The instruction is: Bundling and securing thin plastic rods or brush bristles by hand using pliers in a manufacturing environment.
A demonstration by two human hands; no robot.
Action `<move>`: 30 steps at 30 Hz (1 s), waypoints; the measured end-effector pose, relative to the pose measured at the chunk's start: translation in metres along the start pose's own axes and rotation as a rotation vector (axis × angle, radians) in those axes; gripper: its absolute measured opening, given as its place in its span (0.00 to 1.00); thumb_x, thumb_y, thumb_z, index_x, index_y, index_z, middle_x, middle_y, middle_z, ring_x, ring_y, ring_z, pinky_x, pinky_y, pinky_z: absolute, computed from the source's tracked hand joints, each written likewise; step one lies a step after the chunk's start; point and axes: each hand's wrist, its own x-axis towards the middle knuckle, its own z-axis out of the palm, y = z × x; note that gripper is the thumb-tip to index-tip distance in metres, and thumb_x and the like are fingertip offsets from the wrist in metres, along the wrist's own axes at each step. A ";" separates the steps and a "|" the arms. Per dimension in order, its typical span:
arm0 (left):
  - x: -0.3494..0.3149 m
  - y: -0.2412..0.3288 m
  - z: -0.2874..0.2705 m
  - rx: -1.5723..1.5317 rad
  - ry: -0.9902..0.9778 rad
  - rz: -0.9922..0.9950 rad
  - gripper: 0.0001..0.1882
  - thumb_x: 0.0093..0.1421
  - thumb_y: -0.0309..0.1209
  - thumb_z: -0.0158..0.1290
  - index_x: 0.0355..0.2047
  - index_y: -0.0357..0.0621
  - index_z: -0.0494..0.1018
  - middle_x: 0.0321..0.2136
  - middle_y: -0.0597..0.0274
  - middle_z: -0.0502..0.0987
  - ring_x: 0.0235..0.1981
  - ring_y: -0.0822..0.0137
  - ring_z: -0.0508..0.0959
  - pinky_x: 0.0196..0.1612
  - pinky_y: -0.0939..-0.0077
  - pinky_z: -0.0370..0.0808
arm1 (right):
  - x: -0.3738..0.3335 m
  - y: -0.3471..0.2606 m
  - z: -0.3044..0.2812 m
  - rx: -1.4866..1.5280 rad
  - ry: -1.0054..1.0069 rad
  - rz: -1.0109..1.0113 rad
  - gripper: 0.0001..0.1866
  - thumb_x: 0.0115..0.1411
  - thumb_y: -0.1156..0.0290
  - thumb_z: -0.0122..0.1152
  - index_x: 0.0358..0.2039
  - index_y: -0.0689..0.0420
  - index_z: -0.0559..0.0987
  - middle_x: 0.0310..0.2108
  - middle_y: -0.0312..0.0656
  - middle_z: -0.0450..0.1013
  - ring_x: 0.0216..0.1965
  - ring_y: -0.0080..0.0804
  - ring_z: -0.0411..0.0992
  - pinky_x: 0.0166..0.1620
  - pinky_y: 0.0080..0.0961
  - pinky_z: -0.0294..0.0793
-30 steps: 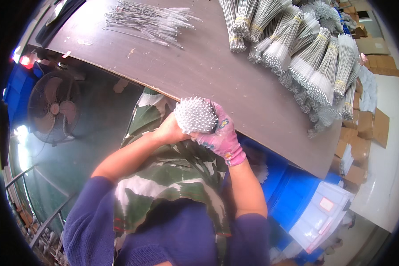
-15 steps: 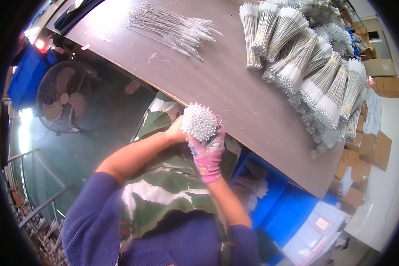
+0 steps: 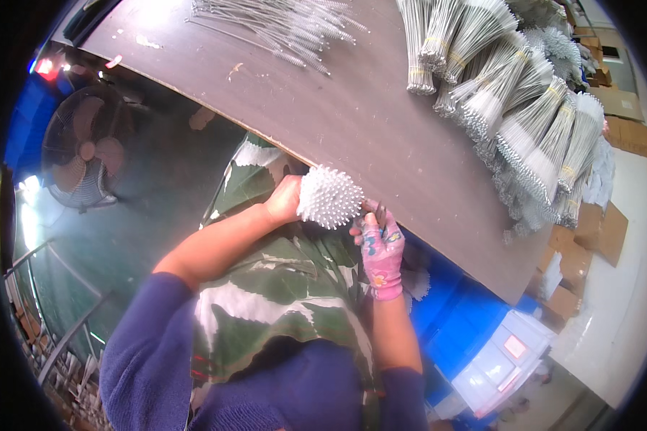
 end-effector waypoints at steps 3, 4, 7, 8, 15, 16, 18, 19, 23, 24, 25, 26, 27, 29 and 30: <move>0.003 0.003 -0.001 0.097 -0.017 0.003 0.15 0.45 0.33 0.58 0.35 0.44 0.72 0.29 0.50 0.77 0.32 0.49 0.77 0.34 0.60 0.74 | 0.000 0.003 -0.001 0.029 0.019 0.097 0.15 0.64 0.66 0.50 0.48 0.59 0.73 0.28 0.33 0.72 0.22 0.16 0.70 0.22 0.11 0.65; 0.004 -0.001 0.002 0.116 0.020 0.029 0.16 0.45 0.33 0.58 0.35 0.44 0.73 0.29 0.51 0.77 0.32 0.50 0.77 0.34 0.60 0.74 | 0.001 0.004 -0.001 0.040 0.007 0.112 0.15 0.63 0.66 0.51 0.48 0.59 0.73 0.28 0.33 0.72 0.22 0.16 0.70 0.22 0.11 0.65; 0.004 -0.008 0.004 0.165 0.051 0.047 0.16 0.44 0.34 0.58 0.35 0.43 0.73 0.29 0.52 0.77 0.32 0.52 0.77 0.35 0.61 0.74 | 0.003 0.006 -0.002 0.039 -0.018 0.142 0.15 0.63 0.66 0.52 0.47 0.60 0.73 0.27 0.33 0.72 0.22 0.17 0.70 0.22 0.11 0.65; 0.004 -0.009 0.005 0.195 0.047 0.040 0.17 0.44 0.34 0.58 0.36 0.42 0.73 0.29 0.53 0.77 0.32 0.53 0.78 0.35 0.62 0.75 | 0.004 0.006 -0.003 0.024 -0.036 0.155 0.15 0.63 0.67 0.52 0.46 0.60 0.73 0.27 0.33 0.72 0.22 0.17 0.70 0.22 0.12 0.65; 0.007 -0.005 0.006 0.204 0.068 0.049 0.19 0.44 0.33 0.57 0.39 0.43 0.72 0.31 0.52 0.76 0.34 0.53 0.77 0.36 0.62 0.75 | 0.007 0.006 -0.027 0.120 -0.116 0.253 0.20 0.64 0.56 0.48 0.41 0.63 0.74 0.25 0.36 0.72 0.21 0.17 0.69 0.22 0.11 0.65; 0.007 -0.005 0.006 0.201 0.063 0.046 0.19 0.44 0.33 0.57 0.39 0.43 0.72 0.31 0.52 0.76 0.34 0.53 0.77 0.36 0.62 0.75 | 0.007 -0.001 -0.038 0.110 -0.194 0.316 0.25 0.65 0.51 0.43 0.40 0.63 0.74 0.25 0.37 0.73 0.19 0.16 0.66 0.22 0.10 0.64; 0.008 -0.004 0.006 0.217 0.058 0.034 0.20 0.44 0.33 0.57 0.39 0.43 0.72 0.32 0.52 0.76 0.35 0.53 0.77 0.37 0.61 0.74 | 0.008 -0.022 -0.045 0.108 -0.267 0.368 0.23 0.65 0.53 0.45 0.37 0.62 0.75 0.27 0.36 0.73 0.21 0.15 0.66 0.23 0.09 0.64; 0.007 -0.004 0.005 0.216 0.058 0.030 0.20 0.44 0.33 0.57 0.39 0.43 0.72 0.32 0.52 0.76 0.35 0.53 0.77 0.37 0.61 0.74 | 0.007 -0.040 -0.042 0.014 -0.258 0.360 0.22 0.65 0.53 0.46 0.37 0.62 0.75 0.28 0.37 0.73 0.23 0.15 0.66 0.24 0.09 0.64; 0.005 -0.005 0.007 0.236 0.066 0.013 0.19 0.44 0.32 0.58 0.39 0.43 0.72 0.32 0.52 0.76 0.35 0.53 0.77 0.37 0.61 0.74 | 0.008 -0.074 -0.038 -0.286 -0.400 0.216 0.20 0.64 0.55 0.47 0.37 0.62 0.75 0.29 0.38 0.73 0.25 0.16 0.66 0.24 0.09 0.64; 0.007 -0.004 0.006 0.232 0.081 0.038 0.19 0.44 0.32 0.58 0.38 0.42 0.72 0.31 0.52 0.76 0.35 0.53 0.77 0.37 0.62 0.74 | 0.009 -0.075 -0.039 -0.272 -0.393 0.206 0.21 0.64 0.55 0.48 0.39 0.62 0.75 0.29 0.38 0.73 0.24 0.17 0.66 0.23 0.09 0.63; 0.005 -0.002 0.004 0.231 0.085 0.041 0.19 0.44 0.32 0.58 0.38 0.42 0.72 0.31 0.52 0.76 0.35 0.53 0.77 0.37 0.62 0.74 | 0.011 -0.077 -0.040 -0.257 -0.387 0.196 0.21 0.64 0.54 0.49 0.40 0.62 0.75 0.29 0.38 0.73 0.24 0.17 0.66 0.22 0.10 0.62; 0.000 0.003 0.003 0.114 0.097 0.125 0.19 0.44 0.32 0.58 0.39 0.43 0.72 0.30 0.52 0.76 0.34 0.53 0.77 0.36 0.63 0.74 | 0.010 -0.075 -0.043 -0.261 -0.390 0.192 0.21 0.64 0.54 0.49 0.40 0.62 0.75 0.29 0.38 0.73 0.24 0.17 0.66 0.22 0.10 0.62; -0.002 0.005 0.000 -0.003 0.103 0.212 0.20 0.43 0.33 0.59 0.39 0.43 0.72 0.30 0.52 0.76 0.33 0.53 0.77 0.35 0.63 0.73 | 0.006 -0.069 -0.047 0.015 -0.363 0.138 0.22 0.64 0.53 0.48 0.40 0.62 0.75 0.27 0.37 0.72 0.22 0.17 0.65 0.21 0.10 0.61; 0.002 -0.020 0.013 -0.238 -0.017 -0.134 0.15 0.44 0.33 0.61 0.33 0.42 0.75 0.29 0.49 0.77 0.31 0.51 0.78 0.33 0.67 0.73 | -0.001 -0.052 -0.049 0.284 -0.339 0.096 0.24 0.63 0.52 0.48 0.40 0.63 0.75 0.25 0.36 0.71 0.21 0.16 0.65 0.20 0.10 0.60; 0.004 -0.020 0.014 -0.142 -0.066 -0.134 0.14 0.44 0.33 0.60 0.32 0.42 0.75 0.29 0.49 0.77 0.32 0.51 0.78 0.34 0.67 0.74 | 0.007 -0.040 -0.052 0.337 -0.315 0.204 0.25 0.64 0.50 0.46 0.40 0.62 0.75 0.23 0.35 0.70 0.19 0.16 0.64 0.20 0.10 0.60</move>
